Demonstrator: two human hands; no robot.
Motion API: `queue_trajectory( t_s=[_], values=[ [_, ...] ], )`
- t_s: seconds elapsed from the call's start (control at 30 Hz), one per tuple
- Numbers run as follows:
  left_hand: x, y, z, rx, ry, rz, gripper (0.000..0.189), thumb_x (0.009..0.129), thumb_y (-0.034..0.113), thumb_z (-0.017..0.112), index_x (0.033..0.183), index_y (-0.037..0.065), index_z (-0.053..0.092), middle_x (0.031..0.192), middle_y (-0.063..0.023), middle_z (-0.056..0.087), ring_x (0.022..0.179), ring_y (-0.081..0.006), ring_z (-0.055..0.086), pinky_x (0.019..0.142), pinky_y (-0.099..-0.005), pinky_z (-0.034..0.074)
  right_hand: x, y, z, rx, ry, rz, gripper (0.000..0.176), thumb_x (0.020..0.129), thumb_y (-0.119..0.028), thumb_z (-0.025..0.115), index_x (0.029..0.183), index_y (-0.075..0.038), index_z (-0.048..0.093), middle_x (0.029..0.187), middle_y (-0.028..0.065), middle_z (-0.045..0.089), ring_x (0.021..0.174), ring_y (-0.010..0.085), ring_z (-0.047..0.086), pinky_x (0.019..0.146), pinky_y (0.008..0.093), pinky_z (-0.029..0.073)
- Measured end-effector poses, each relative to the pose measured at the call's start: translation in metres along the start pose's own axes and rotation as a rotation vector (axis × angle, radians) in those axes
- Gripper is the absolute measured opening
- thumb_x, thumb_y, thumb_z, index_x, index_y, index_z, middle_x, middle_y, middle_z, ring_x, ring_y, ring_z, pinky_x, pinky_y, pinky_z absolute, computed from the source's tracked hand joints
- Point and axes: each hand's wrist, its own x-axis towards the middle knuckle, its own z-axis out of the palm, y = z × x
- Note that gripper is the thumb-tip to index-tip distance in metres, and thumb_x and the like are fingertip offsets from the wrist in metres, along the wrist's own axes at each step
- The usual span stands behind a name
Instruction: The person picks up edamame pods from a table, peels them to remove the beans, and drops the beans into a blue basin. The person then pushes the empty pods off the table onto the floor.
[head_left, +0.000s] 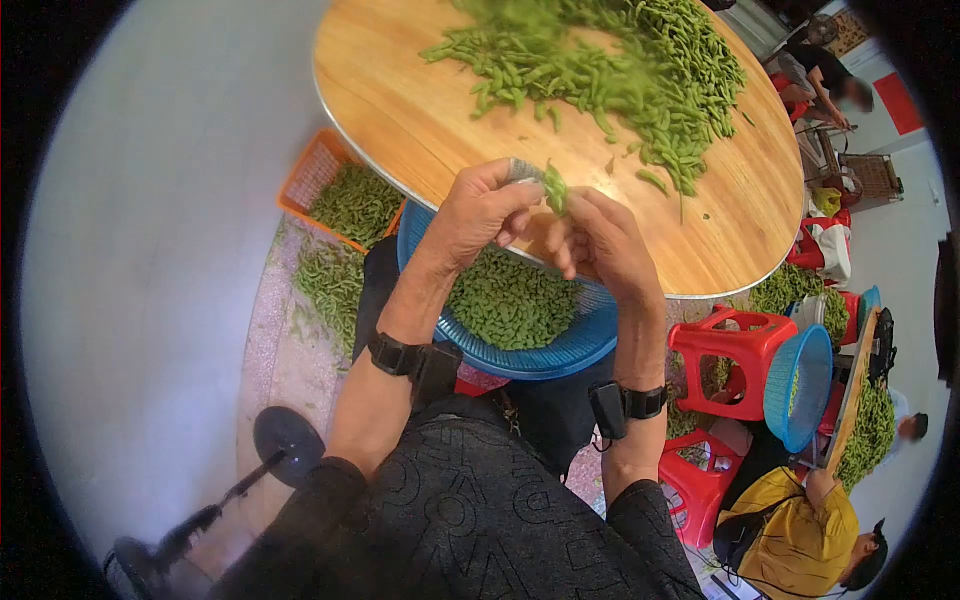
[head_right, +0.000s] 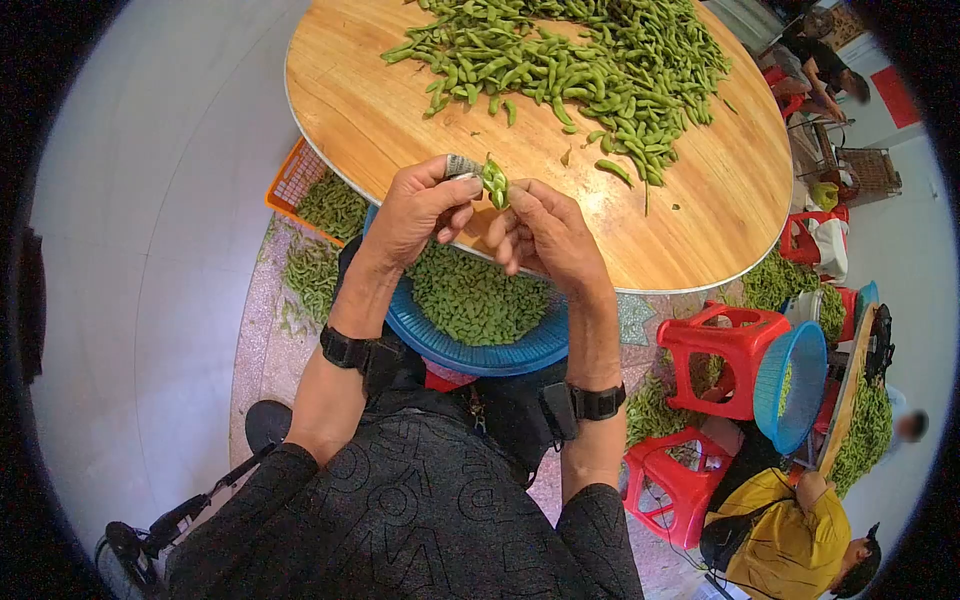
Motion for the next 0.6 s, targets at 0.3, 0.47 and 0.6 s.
queue_trajectory(
  t_s=[0.3,0.47,0.6],
  values=[
    [-0.006,-0.002,0.015,0.196,0.090,0.119,0.012,0.099,0.015,0.066,0.095,0.003,0.067,0.073,0.0036,0.060,0.063,-0.0024,0.052,0.054,-0.0208,0.042,0.007,-0.002,0.025,0.029,0.237,-0.059,0.034,0.108,-0.026,0.054,0.129,0.001,0.055,0.077,0.0071,0.069,0.057,0.0115,0.065,0.046,0.0223,0.050],
    [-0.006,-0.004,0.016,0.256,0.105,0.138,0.012,0.098,0.015,0.067,0.095,0.003,0.066,0.076,0.0043,0.061,0.066,-0.0025,0.052,0.058,-0.0212,0.043,0.006,0.000,0.028,-0.103,0.269,-0.082,0.036,0.107,-0.030,0.057,0.126,0.000,0.059,0.080,0.0066,0.069,0.059,0.0112,0.066,0.046,0.0213,0.050],
    [-0.007,0.001,0.012,0.185,0.067,0.075,0.011,0.097,0.015,0.067,0.094,0.004,0.066,0.072,0.0045,0.060,0.061,-0.0021,0.051,0.051,-0.0202,0.039,0.006,-0.001,0.029,-0.083,0.207,-0.112,0.028,0.108,-0.026,0.054,0.117,-0.001,0.063,0.078,0.0052,0.069,0.059,0.0103,0.066,0.046,0.0206,0.050]
  ],
)
